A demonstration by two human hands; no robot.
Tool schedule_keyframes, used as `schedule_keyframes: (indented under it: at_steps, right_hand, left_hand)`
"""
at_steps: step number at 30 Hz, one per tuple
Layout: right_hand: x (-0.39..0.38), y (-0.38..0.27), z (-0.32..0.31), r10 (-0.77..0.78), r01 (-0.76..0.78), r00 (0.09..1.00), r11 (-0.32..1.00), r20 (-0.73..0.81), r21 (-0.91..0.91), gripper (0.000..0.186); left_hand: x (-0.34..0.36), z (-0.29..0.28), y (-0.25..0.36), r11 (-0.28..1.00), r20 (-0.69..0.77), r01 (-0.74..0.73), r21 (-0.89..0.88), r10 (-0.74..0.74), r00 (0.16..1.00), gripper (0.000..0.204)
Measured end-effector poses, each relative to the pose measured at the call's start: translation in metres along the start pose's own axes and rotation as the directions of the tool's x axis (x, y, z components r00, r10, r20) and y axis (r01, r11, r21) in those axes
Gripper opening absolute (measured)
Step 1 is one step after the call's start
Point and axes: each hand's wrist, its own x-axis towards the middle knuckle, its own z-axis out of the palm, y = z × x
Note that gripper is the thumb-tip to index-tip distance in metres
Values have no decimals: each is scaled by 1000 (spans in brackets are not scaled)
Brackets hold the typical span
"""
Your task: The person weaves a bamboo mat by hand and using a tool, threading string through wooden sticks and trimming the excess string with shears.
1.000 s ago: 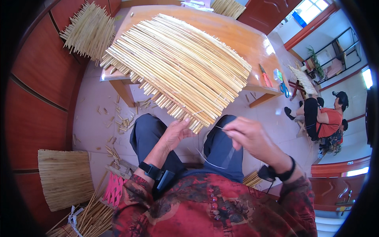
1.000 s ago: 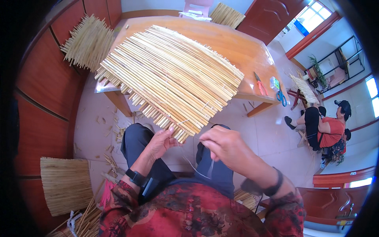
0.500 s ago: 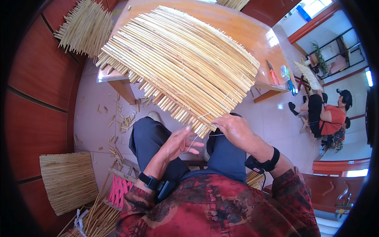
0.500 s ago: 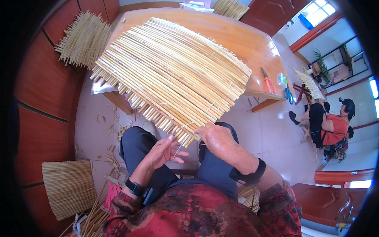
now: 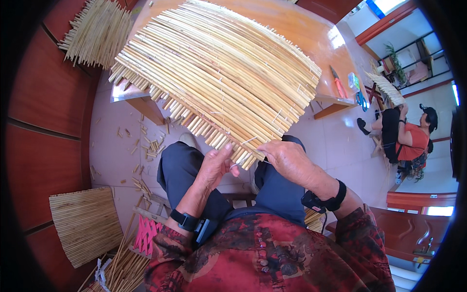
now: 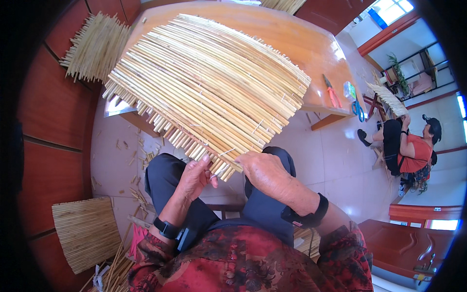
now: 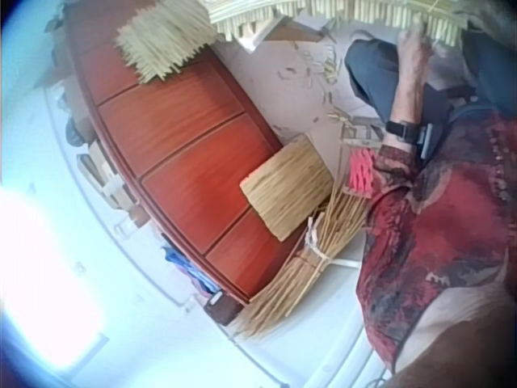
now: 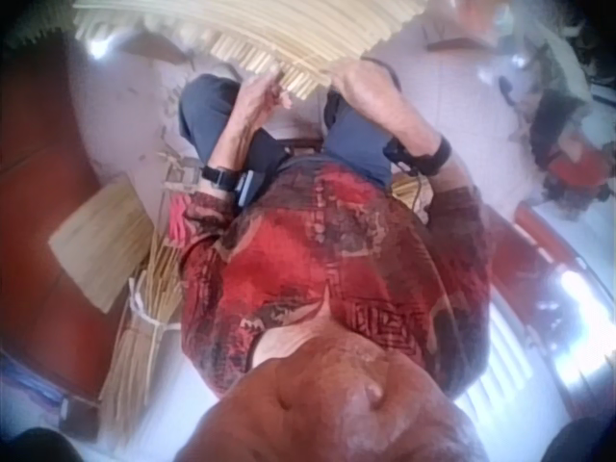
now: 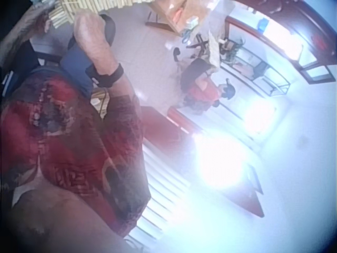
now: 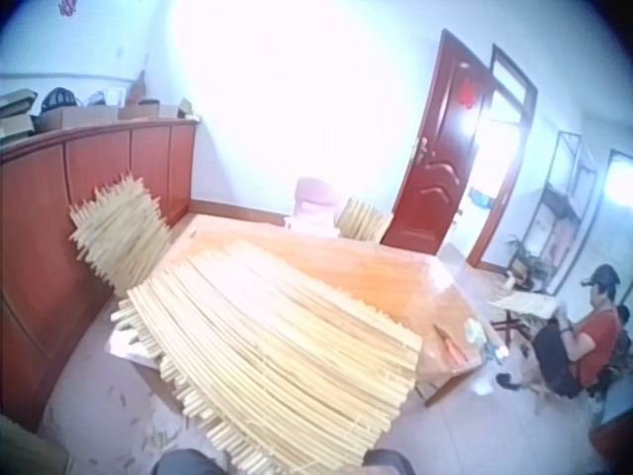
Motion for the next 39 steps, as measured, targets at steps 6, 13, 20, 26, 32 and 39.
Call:
schedule_keyframes:
  at_steps: [6, 13, 20, 26, 32, 39]
  right_hand:
    - [0, 4, 2, -7, 7, 1000, 999, -11, 51, 17]
    - [3, 3, -1, -17, 16, 1000, 998, 18, 58, 17]
    - [8, -1, -8, 27, -28, 994, 1000, 103, 11, 17]
    - [18, -7, -16, 33, -5, 977, 991, 212, -132, 18]
    - [29, -19, -25, -47, 108, 964, 970, 263, -220, 11]
    - [35, -17, -17, -157, 205, 967, 948, 201, -243, 9]
  left_hand:
    - [-1, 3, 1, 1000, -14, -2, 23, 2, 1000, 41]
    - [-2, 1, 0, 998, -18, -2, 69, 3, 1000, 39]
    - [-3, 4, 2, 999, -37, -13, 48, 15, 999, 36]
    - [-2, 5, 0, 999, -63, -33, 44, 35, 997, 36]
    - [0, -1, -5, 996, -58, -21, 88, 26, 998, 35]
    - [1, 0, -7, 991, -38, -63, 114, 68, 997, 36]
